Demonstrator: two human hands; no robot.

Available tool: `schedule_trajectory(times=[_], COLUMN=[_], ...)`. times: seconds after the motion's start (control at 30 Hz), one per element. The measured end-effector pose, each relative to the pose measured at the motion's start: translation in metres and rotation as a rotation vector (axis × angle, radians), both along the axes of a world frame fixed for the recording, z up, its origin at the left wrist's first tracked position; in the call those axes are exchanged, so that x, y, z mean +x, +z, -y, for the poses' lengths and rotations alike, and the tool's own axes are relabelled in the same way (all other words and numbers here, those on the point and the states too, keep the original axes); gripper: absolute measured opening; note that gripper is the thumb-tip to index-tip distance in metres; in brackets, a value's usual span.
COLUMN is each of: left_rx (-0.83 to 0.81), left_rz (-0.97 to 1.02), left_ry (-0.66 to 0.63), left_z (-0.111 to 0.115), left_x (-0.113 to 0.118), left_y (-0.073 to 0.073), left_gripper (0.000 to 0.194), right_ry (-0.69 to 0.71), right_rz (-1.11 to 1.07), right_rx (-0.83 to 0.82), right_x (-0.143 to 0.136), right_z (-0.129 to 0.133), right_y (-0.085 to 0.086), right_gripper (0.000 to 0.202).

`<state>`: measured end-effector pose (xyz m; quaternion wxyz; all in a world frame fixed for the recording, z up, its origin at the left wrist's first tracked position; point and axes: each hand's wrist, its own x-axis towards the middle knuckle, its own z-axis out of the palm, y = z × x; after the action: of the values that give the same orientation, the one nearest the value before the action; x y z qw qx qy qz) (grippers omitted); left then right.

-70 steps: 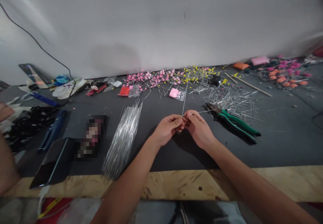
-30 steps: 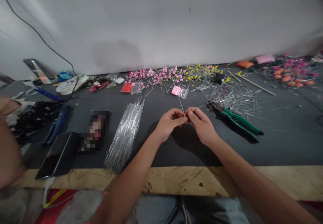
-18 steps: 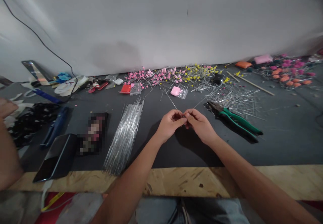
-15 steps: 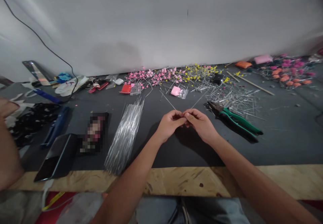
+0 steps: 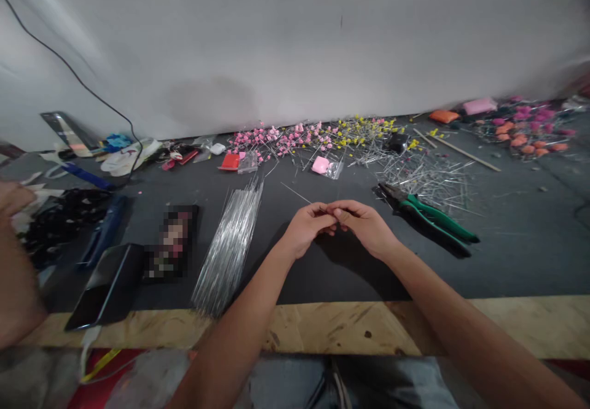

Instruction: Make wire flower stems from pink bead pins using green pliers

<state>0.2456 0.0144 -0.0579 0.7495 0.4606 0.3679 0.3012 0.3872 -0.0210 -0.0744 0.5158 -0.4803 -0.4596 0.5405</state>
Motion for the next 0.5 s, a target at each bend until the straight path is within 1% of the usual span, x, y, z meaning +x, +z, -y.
schedule_trajectory(times=[0.1,0.2,0.27,0.4,0.5], left_rx=[-0.005,-0.012,-0.014,-0.041,-0.049], left_rz=[-0.001,0.018,0.041,0.071,0.079], left_ry=[0.048,0.119,0.144,0.17,0.191], left_z=[-0.0006,-0.0012,-0.0015,-0.002,-0.0028], left_x=[0.0006,0.0016,0.0019,0.0014,0.001], left_y=[-0.0006,-0.0017,-0.0021,-0.0024,-0.0028], left_gripper=[0.01,0.014,0.015,0.015,0.014], right_ry=[-0.015,0.034,0.044,-0.013,-0.021], right_rz=[0.012,-0.009,-0.026,0.005,0.029], right_rx=[0.008,0.021,0.026,-0.013,-0.037], right_x=[0.0004,0.0004,0.0002,0.0005,0.001], right_z=[-0.0001,0.0,-0.0001,-0.0004,-0.0002], right_y=[0.0014,0.0019,0.0016,0.0016,0.0029], right_gripper=[0.027,0.026,0.024,0.021,0.021])
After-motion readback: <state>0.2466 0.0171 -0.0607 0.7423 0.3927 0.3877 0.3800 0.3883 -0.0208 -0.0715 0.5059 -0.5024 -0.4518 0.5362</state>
